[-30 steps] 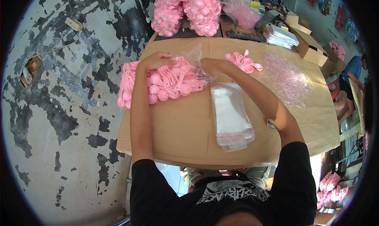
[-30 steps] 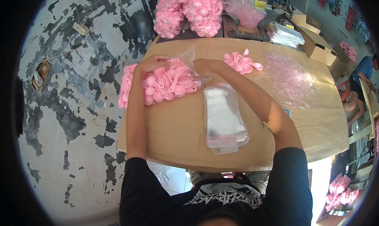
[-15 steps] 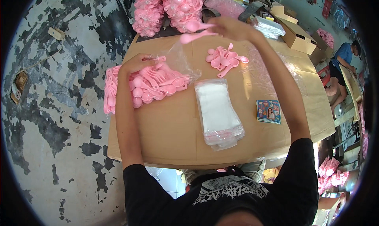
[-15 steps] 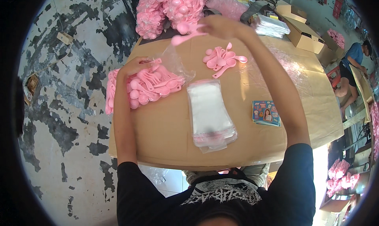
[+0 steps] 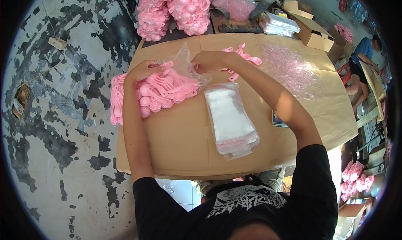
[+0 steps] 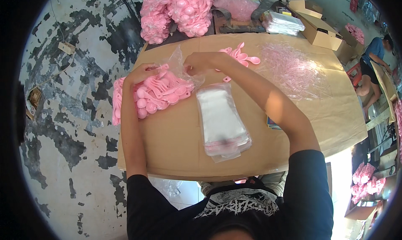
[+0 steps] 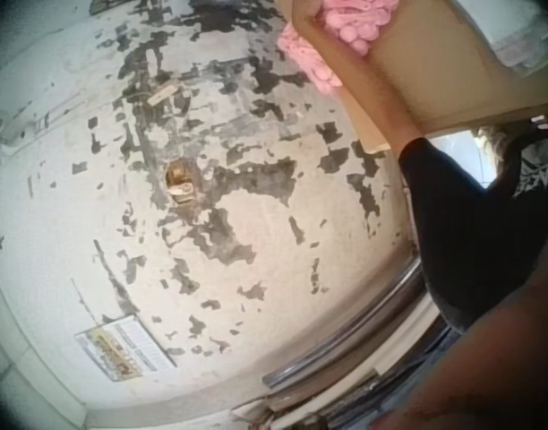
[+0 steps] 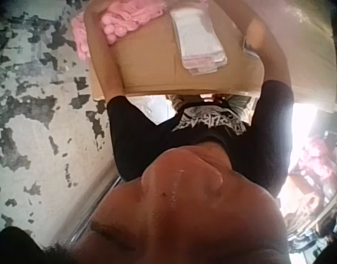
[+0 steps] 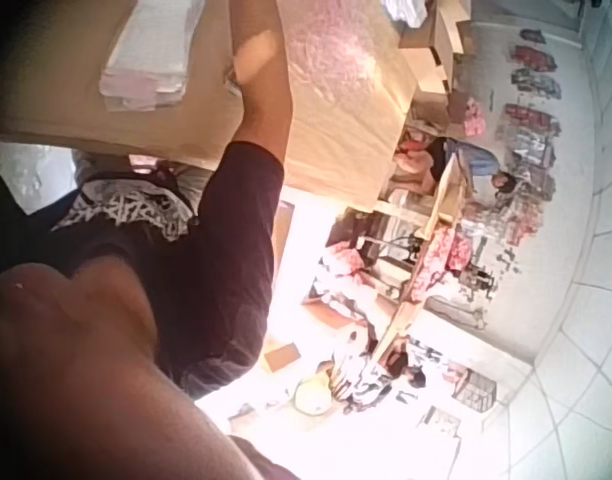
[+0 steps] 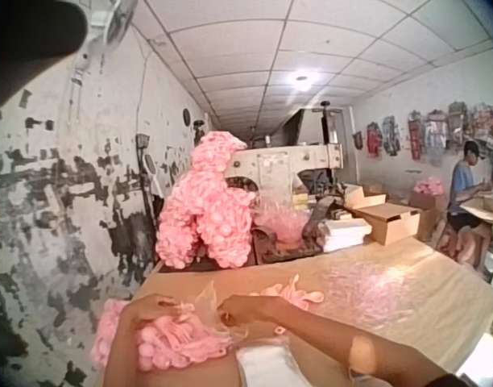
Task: The person opens a plastic bag containing pink plastic scoops and removes them one by one, placing them on the table. They also handle small printed cards and a yellow sticky note, arranging items on the work surface.
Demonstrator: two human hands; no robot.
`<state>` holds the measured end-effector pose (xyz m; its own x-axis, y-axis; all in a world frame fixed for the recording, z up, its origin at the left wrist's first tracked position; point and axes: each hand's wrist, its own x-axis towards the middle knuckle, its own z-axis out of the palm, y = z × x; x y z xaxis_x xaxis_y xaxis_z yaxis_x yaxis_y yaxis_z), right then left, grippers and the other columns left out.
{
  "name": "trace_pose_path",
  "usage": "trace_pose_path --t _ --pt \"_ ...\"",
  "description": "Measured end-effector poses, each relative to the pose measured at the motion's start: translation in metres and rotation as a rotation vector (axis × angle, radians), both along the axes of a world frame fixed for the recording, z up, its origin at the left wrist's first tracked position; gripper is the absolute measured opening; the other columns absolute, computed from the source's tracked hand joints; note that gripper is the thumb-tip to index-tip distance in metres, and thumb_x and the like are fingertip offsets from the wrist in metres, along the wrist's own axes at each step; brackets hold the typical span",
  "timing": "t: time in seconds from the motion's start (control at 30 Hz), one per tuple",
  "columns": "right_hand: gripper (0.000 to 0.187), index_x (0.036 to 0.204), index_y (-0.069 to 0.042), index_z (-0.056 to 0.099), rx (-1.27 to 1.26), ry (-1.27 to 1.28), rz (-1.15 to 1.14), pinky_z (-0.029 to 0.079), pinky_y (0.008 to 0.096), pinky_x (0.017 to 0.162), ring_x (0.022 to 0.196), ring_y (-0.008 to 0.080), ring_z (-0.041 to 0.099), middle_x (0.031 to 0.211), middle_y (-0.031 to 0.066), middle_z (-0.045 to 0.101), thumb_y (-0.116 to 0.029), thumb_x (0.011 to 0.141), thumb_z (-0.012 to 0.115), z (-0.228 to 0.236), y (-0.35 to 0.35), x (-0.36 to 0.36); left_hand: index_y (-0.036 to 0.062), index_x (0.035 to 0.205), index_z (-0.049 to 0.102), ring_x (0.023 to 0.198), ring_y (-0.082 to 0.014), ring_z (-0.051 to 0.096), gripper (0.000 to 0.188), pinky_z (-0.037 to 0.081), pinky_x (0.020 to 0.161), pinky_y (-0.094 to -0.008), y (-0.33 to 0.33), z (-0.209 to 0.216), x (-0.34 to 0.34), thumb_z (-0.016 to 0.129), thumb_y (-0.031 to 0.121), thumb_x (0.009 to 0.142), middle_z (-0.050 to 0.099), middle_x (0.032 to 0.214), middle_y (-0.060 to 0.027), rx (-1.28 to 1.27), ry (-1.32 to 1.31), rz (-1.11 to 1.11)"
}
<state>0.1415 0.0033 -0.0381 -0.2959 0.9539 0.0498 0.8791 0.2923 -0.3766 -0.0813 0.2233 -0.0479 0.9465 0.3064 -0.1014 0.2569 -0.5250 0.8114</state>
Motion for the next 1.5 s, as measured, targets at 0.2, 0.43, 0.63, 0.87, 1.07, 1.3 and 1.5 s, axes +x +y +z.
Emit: trace_pose_path --t 0.2,0.43,0.63,0.87,1.07,1.3,1.5 --pt "0.042 0.13 -0.007 0.057 -0.202 -0.069 0.05 0.048 0.0373 0.09 0.105 0.0292 0.062 0.119 0.0143 0.065 -0.023 0.091 0.062 -0.026 0.028 -0.042 0.001 0.125 0.063 0.103 -0.0124 0.059 0.045 0.045 0.092 -0.0265 -0.004 0.003 -0.005 0.07 0.03 0.091 0.067 0.116 -0.0071 0.025 0.018 0.007" --pt "0.042 0.127 -0.009 0.059 -0.237 -0.061 0.017 0.048 0.0411 0.087 0.099 0.033 0.063 0.113 0.016 0.067 -0.021 0.087 0.063 -0.013 0.03 -0.034 0.0015 0.121 0.065 0.1 -0.0133 0.059 0.045 0.045 0.091 -0.0278 0.008 -0.003 -0.005 0.069 0.034 0.09 0.068 0.112 -0.0076 0.094 -0.012 0.003" --pt "0.028 0.111 -0.005 0.066 -0.106 -0.17 -0.12 0.049 0.0397 0.08 0.086 0.032 0.064 0.096 0.016 0.069 -0.01 0.084 0.062 0.001 0.016 -0.013 0.0017 0.113 0.067 0.092 -0.0095 0.057 0.034 0.045 0.085 -0.0256 0.015 -0.006 -0.001 0.069 0.028 0.092 0.066 0.102 -0.0014 0.174 0.004 0.03" --pt "0.031 0.114 -0.004 0.068 -0.076 0.039 -0.122 0.05 0.0356 0.085 0.094 0.0278 0.066 0.102 0.013 0.071 -0.019 0.087 0.068 0.044 -0.021 0.002 0.0012 0.117 0.066 0.097 -0.0155 0.06 0.045 0.045 0.089 -0.0285 0.014 -0.006 -0.005 0.073 0.033 0.086 0.068 0.106 -0.0079 0.199 0.027 0.062" --pt "0.03 0.115 -0.003 0.067 -0.021 0.18 -0.16 0.049 0.0329 0.084 0.093 0.0196 0.065 0.103 0.0099 0.071 -0.019 0.09 0.065 0.063 -0.048 0.036 0.0009 0.117 0.066 0.096 -0.0159 0.06 0.045 0.046 0.088 -0.0288 0.013 -0.003 0.0 0.073 0.033 0.086 0.069 0.107 -0.0093 0.163 0.019 0.021" --pt "0.031 0.12 -0.006 0.064 -0.045 0.381 -0.361 0.048 0.0233 0.075 0.085 0.0056 0.058 0.098 -0.0008 0.069 -0.023 0.094 0.065 0.077 -0.078 0.08 0.0017 0.116 0.067 0.093 -0.0134 0.06 0.042 0.046 0.085 -0.027 0.007 -0.002 0.001 0.073 0.031 0.087 0.069 0.107 -0.0079 0.145 0.019 0.037" --pt "0.038 0.116 -0.006 0.067 0.393 -0.251 -0.263 0.051 0.0353 0.087 0.099 0.0255 0.066 0.107 0.0136 0.07 -0.022 0.082 0.072 0.025 -0.08 0.109 0.0023 0.116 0.067 0.095 -0.0139 0.06 0.042 0.046 0.088 -0.0275 0.006 0.001 0.006 0.073 0.032 0.086 0.069 0.106 -0.0072 0.179 0.025 0.029"
